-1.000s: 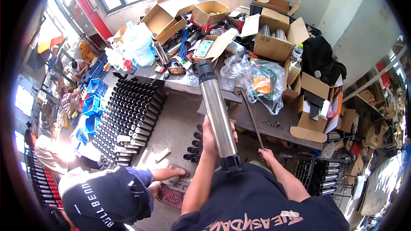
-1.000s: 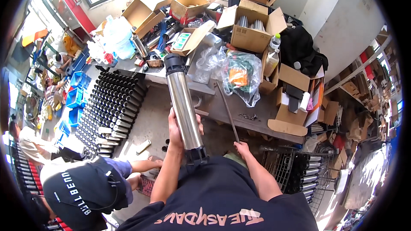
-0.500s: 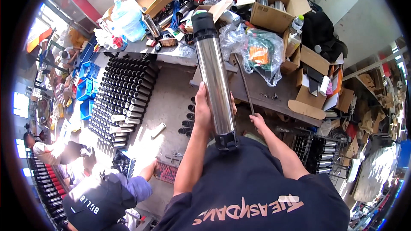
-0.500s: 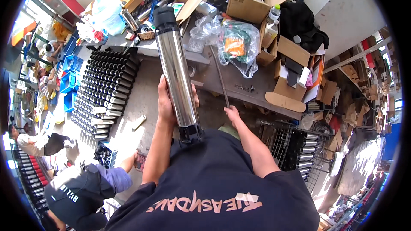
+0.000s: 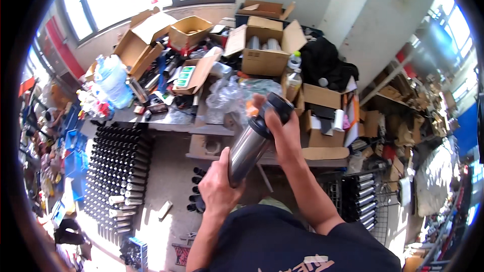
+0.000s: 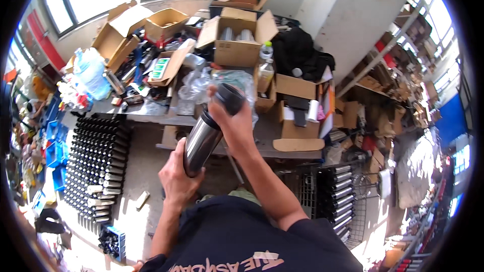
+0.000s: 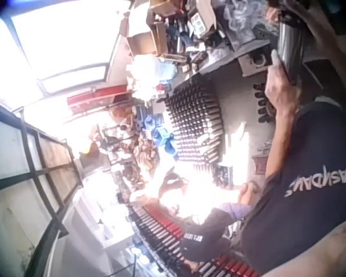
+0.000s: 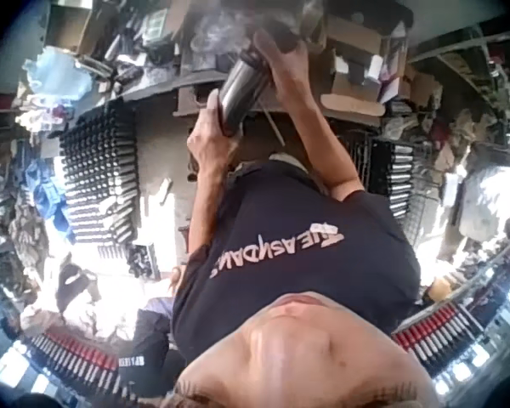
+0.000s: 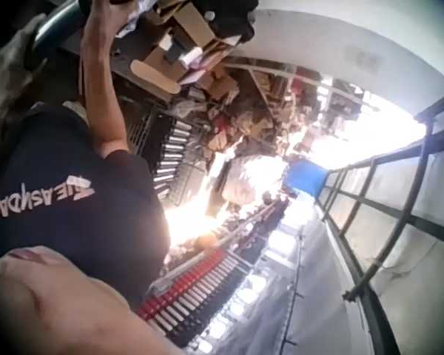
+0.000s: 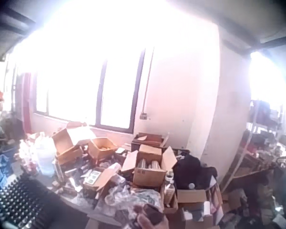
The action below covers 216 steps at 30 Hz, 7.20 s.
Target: The person assembles metal components by inserting a rod through a large cylinder and tightening it, then places the finished part into a cart and wipes another component with a cloth.
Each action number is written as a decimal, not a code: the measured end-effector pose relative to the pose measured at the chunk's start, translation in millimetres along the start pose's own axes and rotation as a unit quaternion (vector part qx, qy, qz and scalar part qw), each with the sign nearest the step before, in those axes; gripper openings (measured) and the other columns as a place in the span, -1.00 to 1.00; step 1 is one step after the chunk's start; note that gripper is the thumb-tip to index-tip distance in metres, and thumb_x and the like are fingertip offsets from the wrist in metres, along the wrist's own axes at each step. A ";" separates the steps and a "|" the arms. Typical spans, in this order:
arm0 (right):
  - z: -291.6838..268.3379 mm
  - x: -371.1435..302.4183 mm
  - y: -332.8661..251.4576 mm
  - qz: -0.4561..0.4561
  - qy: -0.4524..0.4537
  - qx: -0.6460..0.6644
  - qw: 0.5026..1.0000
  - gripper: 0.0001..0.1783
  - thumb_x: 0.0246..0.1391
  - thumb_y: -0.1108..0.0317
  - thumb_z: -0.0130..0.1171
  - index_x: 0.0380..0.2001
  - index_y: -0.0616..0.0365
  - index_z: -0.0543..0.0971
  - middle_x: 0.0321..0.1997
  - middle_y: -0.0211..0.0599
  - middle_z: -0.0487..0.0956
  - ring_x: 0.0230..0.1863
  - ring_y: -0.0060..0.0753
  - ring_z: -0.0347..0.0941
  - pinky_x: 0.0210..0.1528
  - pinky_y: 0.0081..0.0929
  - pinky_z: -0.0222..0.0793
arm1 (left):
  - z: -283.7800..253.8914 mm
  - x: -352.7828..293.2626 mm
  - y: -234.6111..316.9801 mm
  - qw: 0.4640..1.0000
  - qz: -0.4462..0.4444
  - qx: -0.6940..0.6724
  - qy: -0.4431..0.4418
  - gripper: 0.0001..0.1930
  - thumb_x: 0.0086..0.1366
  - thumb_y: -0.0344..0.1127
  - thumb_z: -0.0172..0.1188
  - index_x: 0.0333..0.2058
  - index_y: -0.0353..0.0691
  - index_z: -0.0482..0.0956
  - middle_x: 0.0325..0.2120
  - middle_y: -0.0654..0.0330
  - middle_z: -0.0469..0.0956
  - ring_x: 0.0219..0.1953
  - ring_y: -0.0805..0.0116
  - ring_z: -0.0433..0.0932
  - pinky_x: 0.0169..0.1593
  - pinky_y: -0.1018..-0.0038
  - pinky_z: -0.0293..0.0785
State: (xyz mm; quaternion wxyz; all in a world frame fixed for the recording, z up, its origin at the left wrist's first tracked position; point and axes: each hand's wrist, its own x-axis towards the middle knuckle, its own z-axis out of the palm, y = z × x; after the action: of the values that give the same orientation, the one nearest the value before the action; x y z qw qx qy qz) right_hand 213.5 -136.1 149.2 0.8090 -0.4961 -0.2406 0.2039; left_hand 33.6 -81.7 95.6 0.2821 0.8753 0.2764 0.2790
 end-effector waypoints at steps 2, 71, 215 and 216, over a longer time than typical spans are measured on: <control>-4.0 0.6 -25.6 0.090 0.045 0.102 0.990 -0.69 0.05 0.36 0.36 -0.14 0.23 0.58 -0.20 -0.28 0.64 -0.09 -0.47 0.57 0.02 -0.48 0.44 | -0.2 11.6 6.7 0.994 0.076 0.056 0.047 -0.13 -0.22 -0.44 0.43 0.20 -0.18 0.37 -0.34 0.09 0.52 -0.29 0.03 0.57 -0.22 0.19 0.48; -256.6 -147.8 364.0 0.473 0.119 -0.447 0.750 -0.65 0.34 0.03 0.10 -0.39 0.05 0.47 -0.69 -0.65 0.17 -0.72 -0.72 0.02 -0.67 -0.60 -0.10 | 318.2 -322.5 -571.5 0.641 -0.736 0.085 -0.198 -0.63 0.00 -0.07 0.41 -0.28 -0.19 0.74 -0.19 -0.01 0.70 -0.09 0.05 0.69 -0.02 0.17 0.63; -33.7 44.8 71.9 -0.086 0.122 -0.845 0.514 -0.62 0.14 0.05 0.16 -0.53 0.09 0.73 -0.49 -0.04 0.65 -0.36 0.08 0.61 -0.16 -0.13 0.50 | -85.3 212.8 -243.3 0.876 0.276 0.273 0.286 -0.76 0.03 -0.20 0.28 -0.71 -0.04 0.45 -0.70 0.29 0.46 -0.59 0.26 0.50 -0.48 0.34 0.32; -36.3 42.4 72.3 -0.083 0.123 -0.846 0.512 -0.62 0.14 0.05 0.16 -0.52 0.10 0.73 -0.49 -0.04 0.65 -0.34 0.08 0.61 -0.16 -0.14 0.50 | -83.0 212.3 -241.8 0.877 0.281 0.269 0.282 -0.73 0.07 -0.18 0.28 -0.72 -0.02 0.43 -0.70 0.30 0.45 -0.57 0.26 0.53 -0.47 0.33 0.36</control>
State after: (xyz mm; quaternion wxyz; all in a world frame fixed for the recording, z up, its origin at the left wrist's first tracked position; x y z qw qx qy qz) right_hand 262.3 -106.8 77.7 0.0412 -0.9434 -0.2372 -0.2279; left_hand 48.0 249.0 66.3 -0.1448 0.8426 0.1512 0.4962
